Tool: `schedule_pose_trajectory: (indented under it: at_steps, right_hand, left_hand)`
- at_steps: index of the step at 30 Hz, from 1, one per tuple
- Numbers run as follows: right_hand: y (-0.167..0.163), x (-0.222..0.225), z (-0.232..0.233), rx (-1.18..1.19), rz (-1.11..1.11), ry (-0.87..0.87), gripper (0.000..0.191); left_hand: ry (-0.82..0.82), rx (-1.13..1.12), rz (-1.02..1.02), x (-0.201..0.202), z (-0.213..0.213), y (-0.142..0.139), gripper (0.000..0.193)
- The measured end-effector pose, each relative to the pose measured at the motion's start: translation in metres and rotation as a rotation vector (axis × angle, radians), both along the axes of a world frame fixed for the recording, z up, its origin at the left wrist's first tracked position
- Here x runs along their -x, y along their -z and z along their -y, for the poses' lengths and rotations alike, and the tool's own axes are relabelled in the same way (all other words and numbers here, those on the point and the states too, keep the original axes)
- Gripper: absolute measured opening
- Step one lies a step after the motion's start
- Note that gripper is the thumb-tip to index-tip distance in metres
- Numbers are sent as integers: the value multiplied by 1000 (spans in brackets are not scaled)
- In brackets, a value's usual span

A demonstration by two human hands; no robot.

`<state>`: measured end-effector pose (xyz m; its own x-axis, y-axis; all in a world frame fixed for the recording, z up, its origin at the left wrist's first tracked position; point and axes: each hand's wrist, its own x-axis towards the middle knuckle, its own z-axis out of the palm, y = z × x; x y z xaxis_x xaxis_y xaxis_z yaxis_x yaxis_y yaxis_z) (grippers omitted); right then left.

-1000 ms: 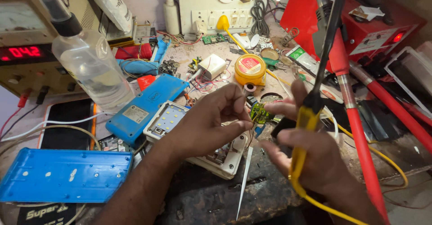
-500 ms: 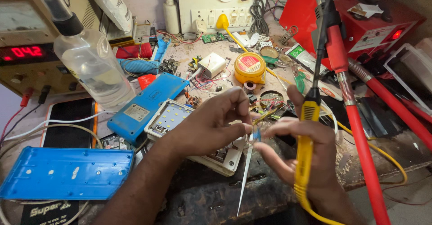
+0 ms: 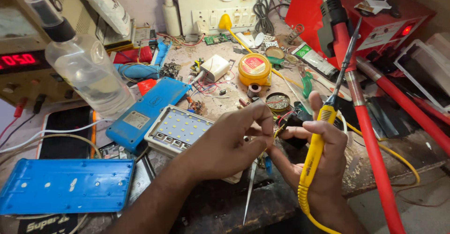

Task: The person uses a soldering iron to attach wires to a small green circuit board. They hold the board with one hand and apply solder with the other, occasionally adjusting the wires and inspecting the connections.

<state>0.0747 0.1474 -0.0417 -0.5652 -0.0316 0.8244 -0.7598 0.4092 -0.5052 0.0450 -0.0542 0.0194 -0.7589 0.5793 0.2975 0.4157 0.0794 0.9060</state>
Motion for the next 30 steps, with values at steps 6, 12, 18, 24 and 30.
schedule_pose_trajectory:
  at_steps: [6,12,18,24,30]
  right_hand:
    - [-1,-11,6,-184,-26,218,73]
    - [-4,-11,6,-218,-67,180,72]
    - [-3,-12,9,-212,-4,204,73]
    - [2,-7,7,-89,149,143,75]
    - [3,-13,7,-72,110,127,80]
  left_hand:
    - [-45,4,-127,-1,-2,1,11]
    - [-56,36,-341,-3,-4,8,12]
    - [-49,30,-452,-4,-5,12,19]
    - [-108,96,-453,-3,-13,13,15]
    - [-219,45,-256,5,-12,13,13]
